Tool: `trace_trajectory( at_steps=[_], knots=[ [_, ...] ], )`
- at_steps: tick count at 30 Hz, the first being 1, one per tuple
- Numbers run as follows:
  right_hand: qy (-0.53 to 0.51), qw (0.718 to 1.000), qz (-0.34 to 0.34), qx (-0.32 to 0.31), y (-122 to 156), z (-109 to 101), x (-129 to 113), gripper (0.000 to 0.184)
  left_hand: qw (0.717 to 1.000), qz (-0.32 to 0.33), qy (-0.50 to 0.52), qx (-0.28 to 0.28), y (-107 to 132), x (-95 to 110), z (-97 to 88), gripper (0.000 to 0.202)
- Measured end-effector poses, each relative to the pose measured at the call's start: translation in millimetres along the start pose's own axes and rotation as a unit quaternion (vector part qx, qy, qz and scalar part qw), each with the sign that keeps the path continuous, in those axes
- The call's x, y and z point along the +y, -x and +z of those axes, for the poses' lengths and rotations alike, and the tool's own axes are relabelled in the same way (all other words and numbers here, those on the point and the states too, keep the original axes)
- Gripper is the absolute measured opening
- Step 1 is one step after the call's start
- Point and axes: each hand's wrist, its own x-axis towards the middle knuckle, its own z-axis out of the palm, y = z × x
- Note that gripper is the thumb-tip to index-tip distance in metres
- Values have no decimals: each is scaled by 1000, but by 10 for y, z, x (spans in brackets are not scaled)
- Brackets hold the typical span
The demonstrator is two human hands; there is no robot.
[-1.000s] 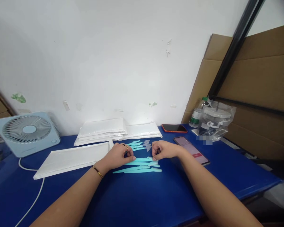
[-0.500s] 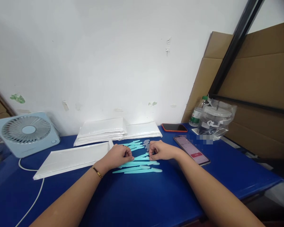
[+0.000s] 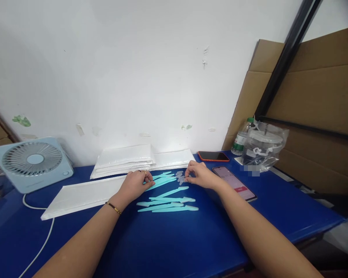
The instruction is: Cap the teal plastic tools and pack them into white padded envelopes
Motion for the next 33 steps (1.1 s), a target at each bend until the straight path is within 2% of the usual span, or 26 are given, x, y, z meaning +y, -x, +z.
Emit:
trace_trajectory(
  at_steps=[3,7,11,17,21,23,26,28,31,33],
  knots=[
    [-4,998,-27,-52,20,22,-58,18,999,34,-9,13,30,108,19,24],
    [-14,995,-38,-92,14,106,-115,15,995,93,-4,-38,73,260,63,28],
    [-31,996,-30,-76,-20,171,-128,15,994,98,-22,-51,65,289,106,22],
    [-29,999,-12,-6,-66,143,-30,10,996,61,-69,-1,31,136,66,20],
    [-76,997,8,19,-51,55,15,10,998,33,-48,21,46,132,-8,18],
    [-107,994,-8,-5,-23,6,-6,13,998,58,-10,1,67,195,-36,22],
    [-140,986,-43,-81,32,-33,-64,22,988,123,36,-88,116,301,-35,27],
    [-133,980,-66,-133,62,-25,-90,28,982,137,41,-126,144,341,-8,26],
    [-116,976,-86,-164,60,2,-91,26,984,115,46,-129,142,334,32,25],
    [-126,980,-76,-137,9,2,-78,24,988,88,58,-113,96,293,41,26]
  ],
)
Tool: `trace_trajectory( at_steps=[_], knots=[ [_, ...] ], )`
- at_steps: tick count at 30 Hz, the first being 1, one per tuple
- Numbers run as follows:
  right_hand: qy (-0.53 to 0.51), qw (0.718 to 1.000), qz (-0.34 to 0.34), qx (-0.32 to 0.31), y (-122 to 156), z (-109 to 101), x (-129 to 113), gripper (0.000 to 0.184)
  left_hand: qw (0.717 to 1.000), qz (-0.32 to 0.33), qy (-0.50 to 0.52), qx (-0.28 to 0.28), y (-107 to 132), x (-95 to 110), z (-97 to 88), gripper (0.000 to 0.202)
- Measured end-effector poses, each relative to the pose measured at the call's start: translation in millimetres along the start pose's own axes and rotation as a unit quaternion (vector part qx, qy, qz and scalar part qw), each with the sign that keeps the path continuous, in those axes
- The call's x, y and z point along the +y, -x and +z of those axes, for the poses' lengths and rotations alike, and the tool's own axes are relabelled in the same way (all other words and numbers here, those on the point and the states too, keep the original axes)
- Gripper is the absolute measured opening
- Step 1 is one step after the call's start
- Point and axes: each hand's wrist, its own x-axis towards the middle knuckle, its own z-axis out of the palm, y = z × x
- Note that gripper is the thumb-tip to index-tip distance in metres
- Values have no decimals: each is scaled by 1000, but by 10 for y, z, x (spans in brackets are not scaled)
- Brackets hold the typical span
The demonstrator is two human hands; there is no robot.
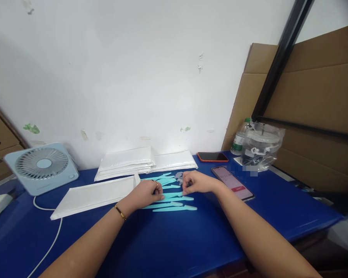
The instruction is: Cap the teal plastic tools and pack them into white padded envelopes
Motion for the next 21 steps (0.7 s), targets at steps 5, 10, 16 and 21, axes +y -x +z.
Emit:
trace_trajectory(
  at_steps=[5,10,16,21],
  knots=[
    [-104,990,53,81,-242,-59,62,24,994,-57,56,74,-125,-164,-58,30],
    [-250,955,43,154,-338,125,180,34,982,-63,39,176,-42,-227,4,33],
    [-252,948,51,186,-245,226,252,37,978,-66,-16,199,74,-257,141,28],
    [-226,962,56,143,-293,261,222,40,976,-50,-1,214,4,-270,167,27]
  ],
)
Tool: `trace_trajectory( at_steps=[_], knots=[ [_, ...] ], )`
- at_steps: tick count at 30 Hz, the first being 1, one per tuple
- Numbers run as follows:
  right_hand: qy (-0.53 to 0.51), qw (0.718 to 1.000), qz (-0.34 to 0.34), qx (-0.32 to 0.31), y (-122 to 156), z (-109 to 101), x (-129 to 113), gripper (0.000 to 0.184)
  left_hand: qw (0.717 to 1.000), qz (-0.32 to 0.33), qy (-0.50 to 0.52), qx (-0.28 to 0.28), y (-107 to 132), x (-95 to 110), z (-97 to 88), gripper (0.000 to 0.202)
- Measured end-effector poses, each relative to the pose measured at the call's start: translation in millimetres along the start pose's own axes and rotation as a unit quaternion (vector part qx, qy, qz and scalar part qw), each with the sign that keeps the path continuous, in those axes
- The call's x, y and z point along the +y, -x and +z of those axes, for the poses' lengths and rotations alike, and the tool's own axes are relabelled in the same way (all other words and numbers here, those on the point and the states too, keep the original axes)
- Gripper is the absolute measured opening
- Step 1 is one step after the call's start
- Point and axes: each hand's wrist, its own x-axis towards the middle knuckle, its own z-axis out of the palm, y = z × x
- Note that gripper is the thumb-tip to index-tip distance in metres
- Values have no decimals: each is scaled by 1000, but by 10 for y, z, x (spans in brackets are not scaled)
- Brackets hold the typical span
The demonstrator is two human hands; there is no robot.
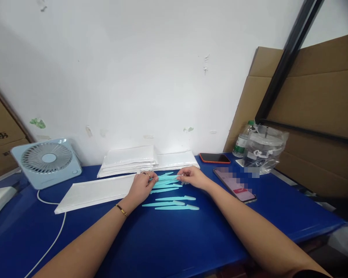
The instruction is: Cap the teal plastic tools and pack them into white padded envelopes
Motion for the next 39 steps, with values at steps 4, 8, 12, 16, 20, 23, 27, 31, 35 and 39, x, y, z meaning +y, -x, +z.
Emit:
trace_trajectory(
  at_steps=[4,8,12,16,20,23,27,31,35,39],
  knots=[
    [-8,1000,28,-11,-6,-32,47,42,1000,-8,-13,-13,8,13,27,28],
    [78,996,25,34,14,-136,43,40,999,-38,-34,-12,14,-9,-10,30],
    [189,979,-14,69,52,-184,-33,29,998,-19,-41,-33,13,-56,-198,30],
    [212,972,-61,77,92,-174,-126,20,987,52,-73,-133,67,-122,-427,22],
    [216,973,-83,17,142,-45,-251,16,978,69,-102,-168,111,-127,-489,18],
    [242,964,-113,-11,196,141,-380,20,981,67,-85,-161,106,-35,-479,21],
    [295,943,-153,-22,246,404,-550,24,989,42,5,-139,101,169,-468,24],
    [265,952,-151,-8,247,517,-670,13,991,-18,131,-23,123,352,-376,28],
    [-5,995,-76,58,236,490,-737,17,972,-26,232,-21,152,461,-251,54],
    [-199,979,-39,23,217,430,-709,25,973,-2,208,-103,159,461,-234,33]
  ],
)
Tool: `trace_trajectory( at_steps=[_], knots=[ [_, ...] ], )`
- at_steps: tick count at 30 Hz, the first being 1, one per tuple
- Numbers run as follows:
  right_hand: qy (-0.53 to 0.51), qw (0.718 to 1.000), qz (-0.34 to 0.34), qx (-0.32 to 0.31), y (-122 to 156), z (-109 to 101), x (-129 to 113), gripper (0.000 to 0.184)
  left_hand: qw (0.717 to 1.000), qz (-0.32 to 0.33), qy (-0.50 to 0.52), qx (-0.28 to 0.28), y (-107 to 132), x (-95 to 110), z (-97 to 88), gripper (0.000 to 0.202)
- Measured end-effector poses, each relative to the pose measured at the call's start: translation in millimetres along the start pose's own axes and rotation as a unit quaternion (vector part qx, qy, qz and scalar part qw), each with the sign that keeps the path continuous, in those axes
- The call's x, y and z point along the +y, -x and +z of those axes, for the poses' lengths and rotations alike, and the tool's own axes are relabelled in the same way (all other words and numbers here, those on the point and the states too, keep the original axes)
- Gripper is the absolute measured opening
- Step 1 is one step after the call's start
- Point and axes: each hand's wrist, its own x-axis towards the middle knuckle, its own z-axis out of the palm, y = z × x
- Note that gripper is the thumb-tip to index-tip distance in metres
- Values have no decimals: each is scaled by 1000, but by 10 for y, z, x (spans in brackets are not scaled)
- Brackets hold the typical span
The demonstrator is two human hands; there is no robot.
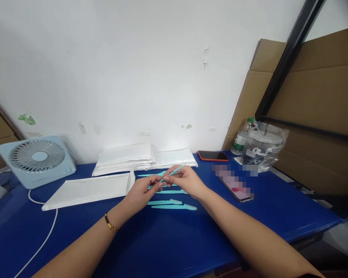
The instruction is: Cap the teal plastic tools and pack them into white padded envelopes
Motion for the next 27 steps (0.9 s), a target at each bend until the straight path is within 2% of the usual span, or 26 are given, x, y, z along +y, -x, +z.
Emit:
trace_trajectory(
  at_steps=[4,7,10,13,16,19,21,24,27],
  knots=[
    [-6,999,16,44,-39,-131,57,28,995,-16,-100,-2,-26,-77,-86,38],
    [27,998,45,33,-67,-260,90,31,987,-19,-158,-9,-55,-155,-135,39],
    [64,995,59,48,-91,-424,147,37,974,-20,-226,21,-68,-235,-155,38],
    [133,988,28,73,-121,-603,259,38,956,-15,-285,63,-67,-319,-154,34],
    [246,967,14,66,-142,-716,348,36,950,-10,-307,59,-68,-399,-128,32],
    [367,927,-10,69,-115,-736,300,27,953,-9,-298,48,-76,-453,-94,32],
    [430,902,-12,36,-62,-722,206,20,954,-7,-294,58,-79,-456,-81,35],
    [490,867,40,-84,32,-685,77,17,957,2,-280,73,-70,-400,-68,34],
    [511,843,78,-150,86,-621,29,15,963,31,-261,54,-42,-299,-37,32]
  ],
)
